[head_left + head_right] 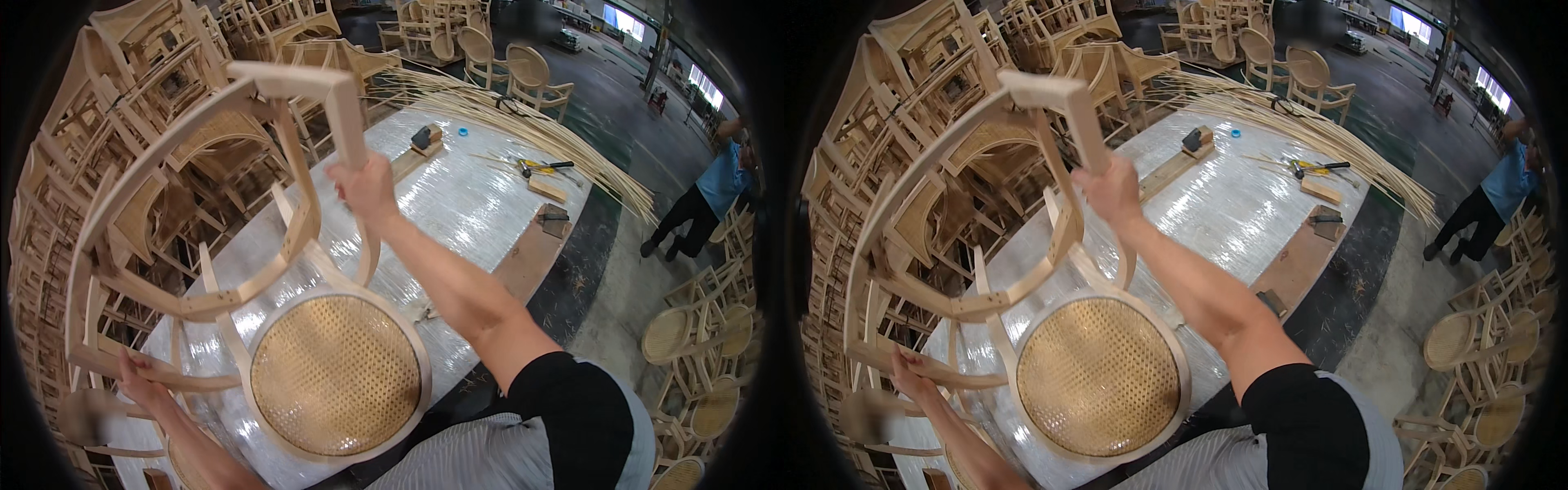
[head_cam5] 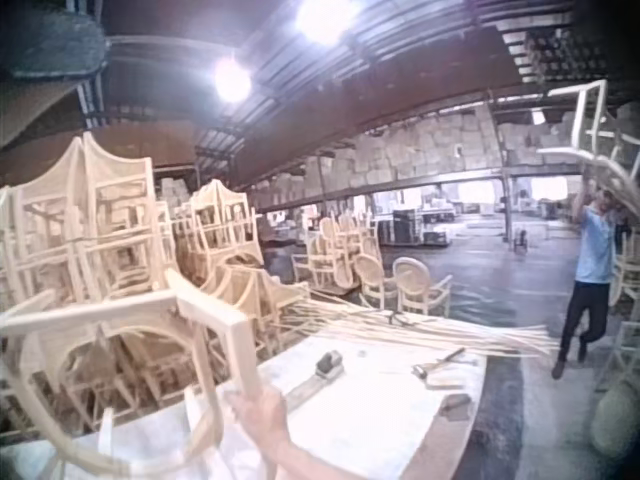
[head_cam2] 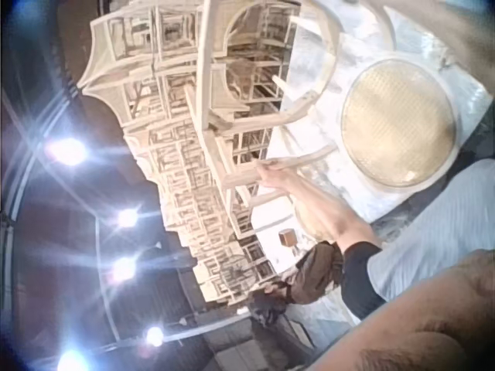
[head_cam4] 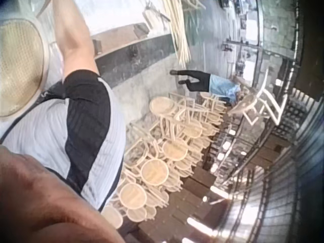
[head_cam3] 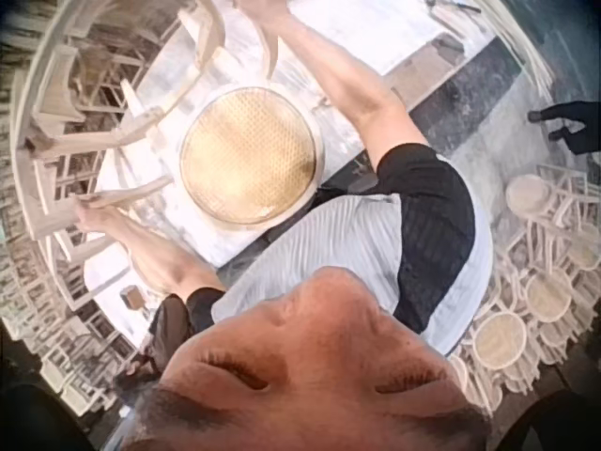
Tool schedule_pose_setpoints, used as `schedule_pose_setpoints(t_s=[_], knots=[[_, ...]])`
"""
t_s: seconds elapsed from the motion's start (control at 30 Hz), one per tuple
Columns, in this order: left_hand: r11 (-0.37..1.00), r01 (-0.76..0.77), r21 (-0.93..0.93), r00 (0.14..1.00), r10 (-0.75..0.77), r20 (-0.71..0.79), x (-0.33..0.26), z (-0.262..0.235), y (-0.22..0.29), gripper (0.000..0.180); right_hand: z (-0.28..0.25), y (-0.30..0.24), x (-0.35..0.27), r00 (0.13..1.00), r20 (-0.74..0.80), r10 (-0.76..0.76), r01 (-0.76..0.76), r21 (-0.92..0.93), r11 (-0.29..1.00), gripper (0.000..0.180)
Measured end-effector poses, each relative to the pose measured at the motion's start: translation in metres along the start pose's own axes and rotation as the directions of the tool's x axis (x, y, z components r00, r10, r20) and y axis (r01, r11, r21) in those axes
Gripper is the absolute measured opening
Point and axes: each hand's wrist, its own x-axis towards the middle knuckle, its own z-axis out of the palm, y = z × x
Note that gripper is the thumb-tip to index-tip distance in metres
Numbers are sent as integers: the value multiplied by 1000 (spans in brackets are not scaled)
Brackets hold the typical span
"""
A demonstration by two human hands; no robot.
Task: The person secures a woven cane seat into a wooden chair frame using a hammer and a wooden block, tapping around the perimeter to seat the cane. They wipe the seat with a cloth, flip the chair upright, then return it to the workbench and continue tapping the cane edges.
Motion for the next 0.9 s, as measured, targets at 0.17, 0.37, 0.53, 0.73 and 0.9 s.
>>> schedule_pose_setpoints(t_s=[0.17, 0.37, 0.53, 0.73, 0.9], knots=[[997, 13, -77, 999, -9, 52, -67, 96, 57, 22, -91, -73, 73, 994, 10, -111, 110, 25, 994, 21], [978, -37, -204, 991, 62, 118, -201, 215, 59, 25, -238, -117, 191, 975, 11, -224, 224, -78, 971, 12], [990, -42, -134, 997, 49, 52, -229, 234, 56, 21, -246, -87, 204, 983, 53, -174, 168, 102, 981, 16], [995, -59, -77, 996, 64, 59, -237, 263, 53, 18, -256, -81, 200, 998, 8, -62, 61, 17, 998, 15], [993, -113, -44, 991, 115, 70, -226, 266, 55, 18, -249, -74, 204, 999, -40, -17, 16, -24, 1000, 16]])
